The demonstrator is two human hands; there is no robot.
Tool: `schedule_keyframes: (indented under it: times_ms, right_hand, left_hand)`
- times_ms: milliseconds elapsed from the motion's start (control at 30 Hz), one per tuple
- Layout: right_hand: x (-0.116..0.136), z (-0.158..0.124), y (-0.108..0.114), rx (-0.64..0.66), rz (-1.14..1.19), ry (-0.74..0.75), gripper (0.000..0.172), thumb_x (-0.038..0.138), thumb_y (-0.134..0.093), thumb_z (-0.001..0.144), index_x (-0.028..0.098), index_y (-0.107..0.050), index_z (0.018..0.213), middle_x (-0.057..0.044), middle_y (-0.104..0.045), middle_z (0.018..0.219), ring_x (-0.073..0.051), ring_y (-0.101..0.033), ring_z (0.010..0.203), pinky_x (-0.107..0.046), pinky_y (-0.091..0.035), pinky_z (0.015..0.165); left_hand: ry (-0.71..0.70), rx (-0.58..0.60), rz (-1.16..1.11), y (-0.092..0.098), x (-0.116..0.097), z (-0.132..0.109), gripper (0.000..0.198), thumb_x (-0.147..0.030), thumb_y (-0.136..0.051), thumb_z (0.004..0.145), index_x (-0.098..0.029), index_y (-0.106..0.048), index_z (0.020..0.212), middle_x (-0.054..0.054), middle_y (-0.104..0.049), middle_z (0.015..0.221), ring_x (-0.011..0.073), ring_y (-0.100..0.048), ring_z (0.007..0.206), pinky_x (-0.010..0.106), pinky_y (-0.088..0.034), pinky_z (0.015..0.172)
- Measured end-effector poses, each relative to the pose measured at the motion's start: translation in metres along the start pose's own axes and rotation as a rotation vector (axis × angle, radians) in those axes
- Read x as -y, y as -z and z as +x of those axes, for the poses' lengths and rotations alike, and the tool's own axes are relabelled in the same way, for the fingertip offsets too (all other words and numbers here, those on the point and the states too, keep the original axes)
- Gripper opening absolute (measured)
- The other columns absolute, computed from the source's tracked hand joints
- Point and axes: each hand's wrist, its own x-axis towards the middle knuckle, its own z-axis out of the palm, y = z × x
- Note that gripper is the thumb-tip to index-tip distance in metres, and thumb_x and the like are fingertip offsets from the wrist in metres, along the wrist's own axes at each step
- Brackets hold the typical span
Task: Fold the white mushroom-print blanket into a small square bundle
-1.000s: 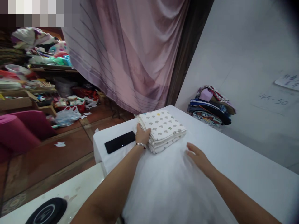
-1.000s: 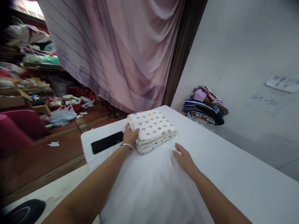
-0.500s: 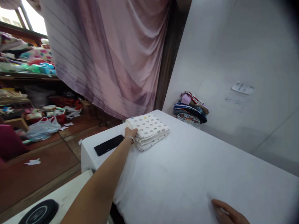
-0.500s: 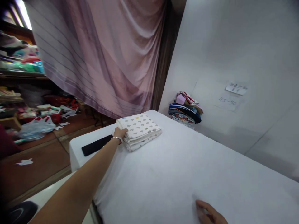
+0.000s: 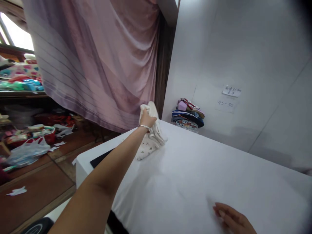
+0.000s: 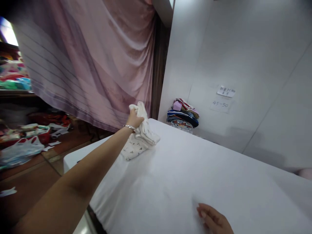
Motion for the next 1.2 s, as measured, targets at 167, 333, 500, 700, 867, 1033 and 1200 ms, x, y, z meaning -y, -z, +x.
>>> schedule_keyframes:
  times_ms: [167,333,500,700,867,1033,1200]
  right_hand:
    - [0.039,-0.012,-0.001,-0.103,0.241,-0.009,0.048,0.056,-0.064,0.063,0.023,-0.067,0.099,-0.01,-0.067,0.1,-0.028,-0.062,0.093,-0.039,-0.051,0.077]
    - [0.061,-0.018,-0.003,0.147,0.706,0.024,0.066,0.071,-0.046,0.072,0.027,-0.052,0.121,-0.009,-0.062,0.114,-0.026,-0.057,0.106,-0.045,-0.042,0.091]
    - [0.062,-0.033,0.021,0.181,0.967,0.043,0.078,0.081,-0.027,0.07,0.023,-0.054,0.116,-0.01,-0.063,0.111,-0.029,-0.056,0.104,-0.048,-0.043,0.086]
    - [0.061,-0.077,0.071,0.056,1.048,0.057,0.053,0.05,-0.06,0.072,0.013,-0.056,0.11,-0.012,-0.067,0.099,-0.026,-0.061,0.094,-0.043,-0.044,0.086]
    - [0.065,-0.11,0.115,-0.196,0.928,0.261,0.05,0.027,-0.07,0.064,0.013,-0.055,0.11,-0.01,-0.068,0.095,-0.025,-0.063,0.088,-0.041,-0.046,0.084]
    - [0.065,-0.12,0.147,-0.302,0.833,0.226,0.05,0.025,-0.07,0.061,0.013,-0.057,0.108,-0.01,-0.069,0.093,-0.026,-0.064,0.084,-0.041,-0.048,0.08]
    - [0.027,-0.113,0.141,-0.365,0.816,0.066,0.05,0.026,-0.069,0.063,0.015,-0.053,0.109,-0.009,-0.067,0.099,-0.023,-0.064,0.084,-0.035,-0.05,0.075]
  left_hand:
    - [-0.154,0.315,-0.124,-0.008,-0.075,-0.053,0.088,-0.012,-0.069,0.053,-0.01,-0.034,0.134,0.014,-0.055,0.118,0.0259,-0.055,0.103,0.033,-0.041,0.089]
    - [-0.005,0.736,-0.433,-0.02,-0.112,-0.119,0.075,-0.013,-0.066,0.058,-0.014,-0.042,0.129,0.01,-0.061,0.107,0.0236,-0.063,0.085,0.033,-0.049,0.075]
    - [0.14,1.032,-0.498,-0.048,-0.13,-0.171,0.082,-0.016,-0.07,0.054,-0.02,-0.041,0.13,0.008,-0.065,0.097,0.026,-0.065,0.074,0.038,-0.052,0.065]
    - [0.256,1.174,-0.449,-0.097,-0.121,-0.191,0.081,-0.019,-0.08,0.039,-0.028,-0.056,0.116,0.005,-0.068,0.086,0.0342,-0.064,0.076,0.043,-0.052,0.062]
    - [0.371,1.343,-0.402,-0.136,-0.092,-0.22,0.077,-0.03,-0.079,0.041,-0.038,-0.055,0.114,-0.001,-0.069,0.092,0.0357,-0.061,0.091,0.043,-0.05,0.065]
    - [0.448,1.365,-0.414,-0.159,-0.101,-0.246,0.094,-0.027,-0.081,0.039,-0.036,-0.044,0.125,0.006,-0.067,0.101,0.0342,-0.062,0.09,0.043,-0.053,0.068]
    - [0.292,1.49,-0.36,-0.203,-0.092,-0.259,0.098,-0.026,-0.076,0.053,-0.025,-0.026,0.137,0.011,-0.065,0.104,0.0287,-0.065,0.085,0.039,-0.055,0.069]
